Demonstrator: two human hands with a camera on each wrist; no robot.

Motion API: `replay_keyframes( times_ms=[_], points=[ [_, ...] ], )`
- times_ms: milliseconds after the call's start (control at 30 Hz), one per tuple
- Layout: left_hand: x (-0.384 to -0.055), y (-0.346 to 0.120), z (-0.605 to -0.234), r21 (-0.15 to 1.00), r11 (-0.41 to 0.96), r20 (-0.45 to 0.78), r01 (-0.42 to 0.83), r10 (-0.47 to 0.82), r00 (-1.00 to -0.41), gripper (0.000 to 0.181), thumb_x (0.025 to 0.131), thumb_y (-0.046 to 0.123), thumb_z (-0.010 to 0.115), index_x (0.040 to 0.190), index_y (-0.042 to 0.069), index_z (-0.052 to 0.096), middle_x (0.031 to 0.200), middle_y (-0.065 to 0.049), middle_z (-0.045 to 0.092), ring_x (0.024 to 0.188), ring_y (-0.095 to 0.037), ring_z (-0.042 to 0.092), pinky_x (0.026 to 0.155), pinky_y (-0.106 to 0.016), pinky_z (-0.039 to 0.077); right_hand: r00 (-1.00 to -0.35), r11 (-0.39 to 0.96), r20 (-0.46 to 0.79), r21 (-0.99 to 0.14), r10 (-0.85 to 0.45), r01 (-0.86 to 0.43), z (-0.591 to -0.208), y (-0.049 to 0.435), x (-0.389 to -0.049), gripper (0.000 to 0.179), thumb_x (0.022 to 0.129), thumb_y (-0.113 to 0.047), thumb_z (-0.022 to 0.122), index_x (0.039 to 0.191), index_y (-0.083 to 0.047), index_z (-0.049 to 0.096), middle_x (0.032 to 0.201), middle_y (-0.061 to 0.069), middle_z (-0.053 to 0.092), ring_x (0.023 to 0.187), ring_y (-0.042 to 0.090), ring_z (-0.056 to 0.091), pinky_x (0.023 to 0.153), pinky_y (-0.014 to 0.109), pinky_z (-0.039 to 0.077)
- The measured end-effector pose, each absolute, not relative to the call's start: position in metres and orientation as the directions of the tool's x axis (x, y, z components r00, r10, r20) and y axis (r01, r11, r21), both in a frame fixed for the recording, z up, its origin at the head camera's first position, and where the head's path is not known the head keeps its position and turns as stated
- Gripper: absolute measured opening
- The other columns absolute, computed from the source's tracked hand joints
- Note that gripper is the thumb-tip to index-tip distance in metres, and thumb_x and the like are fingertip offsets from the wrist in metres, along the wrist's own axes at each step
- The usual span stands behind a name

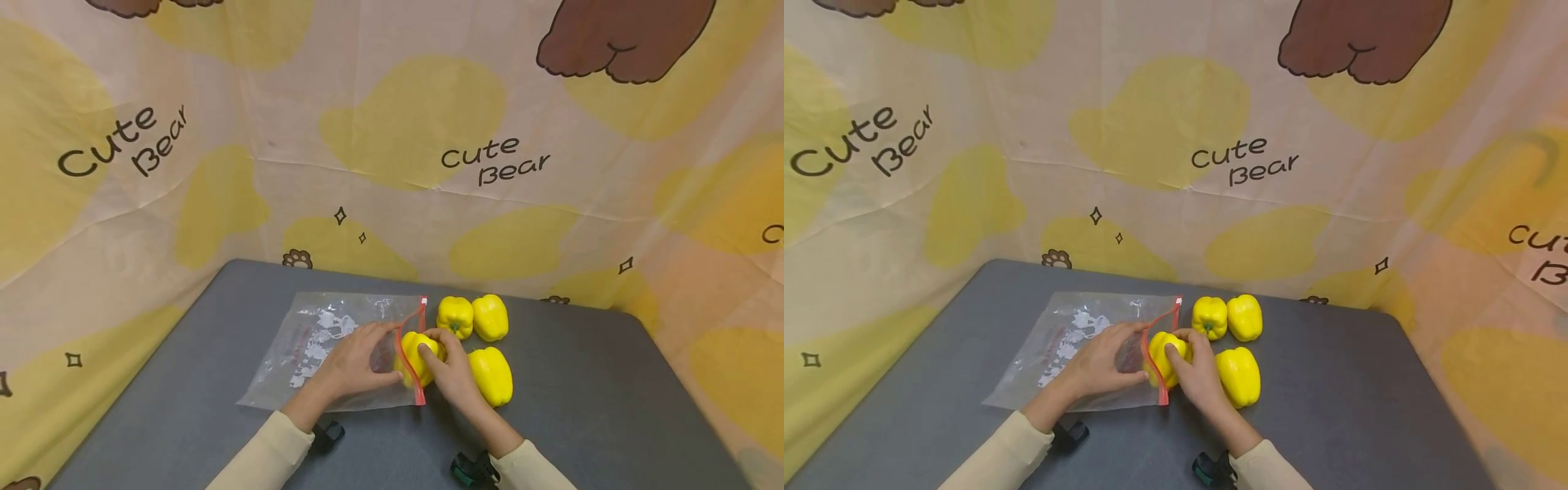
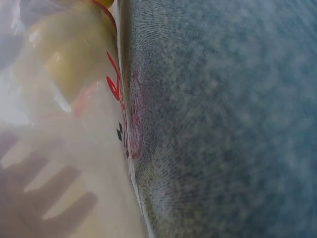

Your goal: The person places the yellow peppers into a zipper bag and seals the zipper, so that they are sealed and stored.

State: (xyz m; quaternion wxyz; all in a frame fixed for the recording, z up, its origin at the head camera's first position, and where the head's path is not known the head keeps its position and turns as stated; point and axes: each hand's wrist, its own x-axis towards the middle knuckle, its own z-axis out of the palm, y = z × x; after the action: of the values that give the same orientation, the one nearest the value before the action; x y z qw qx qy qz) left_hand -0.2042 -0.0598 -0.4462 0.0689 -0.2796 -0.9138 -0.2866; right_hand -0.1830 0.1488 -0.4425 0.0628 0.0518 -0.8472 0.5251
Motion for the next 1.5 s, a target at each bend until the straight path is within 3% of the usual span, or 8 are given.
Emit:
replay_keyframes(
  times_ms=[300, 533, 667, 900, 1200, 1367, 1500],
  points=[
    [-0.204, -0.059, -0.448, 0.493, 0.677, 0.279, 0.547, 0.472, -0.836, 0.078, 0.073, 0.053, 0.073, 0.141, 0.027, 0.046, 0.136, 0.004, 0.055, 0.121, -0.018, 0.054, 0.096, -0.042, 0.049, -0.996, 0.443, 0.093, -0.892, -0.017, -0.091, -0.445, 0.148, -0.184, 0.026, 0.091, -0.028, 0.064, 0.111, -0.01, 0.064, 0.114, 0.007, 0.061, 0.106, 0.026, 0.057, 0.093, 0.043, 0.048],
    [-0.204, -0.058, -0.448, 0.491, 0.673, 0.295, 0.553, 0.469, -0.832, 0.077, 0.073, 0.054, 0.073, 0.14, 0.026, 0.047, 0.135, 0.005, 0.056, 0.121, -0.017, 0.054, 0.097, -0.041, 0.048, -0.998, 0.431, 0.054, -0.9, -0.041, -0.067, -0.446, 0.15, -0.184, 0.025, 0.093, -0.027, 0.061, 0.109, -0.009, 0.062, 0.115, 0.01, 0.058, 0.099, 0.025, 0.06, 0.082, 0.037, 0.053],
    [-0.205, -0.059, -0.447, 0.491, 0.682, 0.285, 0.543, 0.463, -0.839, 0.078, 0.073, 0.056, 0.072, 0.141, 0.028, 0.046, 0.136, 0.006, 0.056, 0.121, -0.016, 0.054, 0.098, -0.041, 0.048, -0.996, 0.422, 0.07, -0.902, -0.063, -0.09, -0.446, 0.152, -0.182, 0.024, 0.093, -0.024, 0.061, 0.11, -0.006, 0.062, 0.113, 0.011, 0.061, 0.098, 0.025, 0.061, 0.079, 0.038, 0.054],
    [-0.205, -0.058, -0.449, 0.49, 0.691, 0.27, 0.531, 0.459, -0.846, 0.077, 0.073, 0.056, 0.071, 0.141, 0.028, 0.046, 0.135, 0.007, 0.055, 0.118, -0.015, 0.054, 0.093, -0.038, 0.049, -0.993, 0.4, 0.041, -0.913, -0.112, -0.083, -0.447, 0.153, -0.18, 0.02, 0.094, -0.02, 0.059, 0.109, -0.007, 0.063, 0.106, 0.01, 0.065, 0.085, 0.019, 0.063, 0.069, 0.029, 0.055],
    [-0.205, -0.057, -0.451, 0.479, 0.689, 0.284, 0.544, 0.465, -0.839, 0.077, 0.074, 0.055, 0.071, 0.141, 0.027, 0.046, 0.136, 0.006, 0.055, 0.115, -0.015, 0.054, 0.087, -0.035, 0.049, -0.979, 0.348, -0.007, -0.935, -0.202, -0.065, -0.447, 0.153, -0.178, 0.025, 0.101, -0.015, 0.047, 0.117, -0.004, 0.062, 0.095, 0.012, 0.064, 0.076, 0.022, 0.062, 0.073, 0.04, 0.058],
    [-0.206, -0.057, -0.45, 0.471, 0.695, 0.282, 0.542, 0.464, -0.84, 0.077, 0.074, 0.057, 0.071, 0.141, 0.027, 0.046, 0.136, 0.006, 0.055, 0.114, -0.014, 0.054, 0.087, -0.033, 0.048, -0.968, 0.348, -0.007, -0.934, -0.253, -0.084, -0.429, 0.152, -0.171, 0.027, 0.1, -0.008, 0.043, 0.118, 0.0, 0.061, 0.107, 0.017, 0.065, 0.087, 0.027, 0.064, 0.08, 0.048, 0.056],
    [-0.206, -0.057, -0.449, 0.462, 0.697, 0.283, 0.549, 0.471, -0.836, 0.078, 0.074, 0.057, 0.07, 0.141, 0.026, 0.045, 0.136, 0.005, 0.055, 0.115, -0.015, 0.054, 0.087, -0.034, 0.048, -0.954, 0.362, -0.002, -0.926, -0.299, -0.112, -0.411, 0.15, -0.163, 0.028, 0.099, -0.006, 0.045, 0.12, 0.001, 0.061, 0.116, 0.02, 0.065, 0.087, 0.02, 0.065, 0.081, 0.045, 0.056]
  ],
)
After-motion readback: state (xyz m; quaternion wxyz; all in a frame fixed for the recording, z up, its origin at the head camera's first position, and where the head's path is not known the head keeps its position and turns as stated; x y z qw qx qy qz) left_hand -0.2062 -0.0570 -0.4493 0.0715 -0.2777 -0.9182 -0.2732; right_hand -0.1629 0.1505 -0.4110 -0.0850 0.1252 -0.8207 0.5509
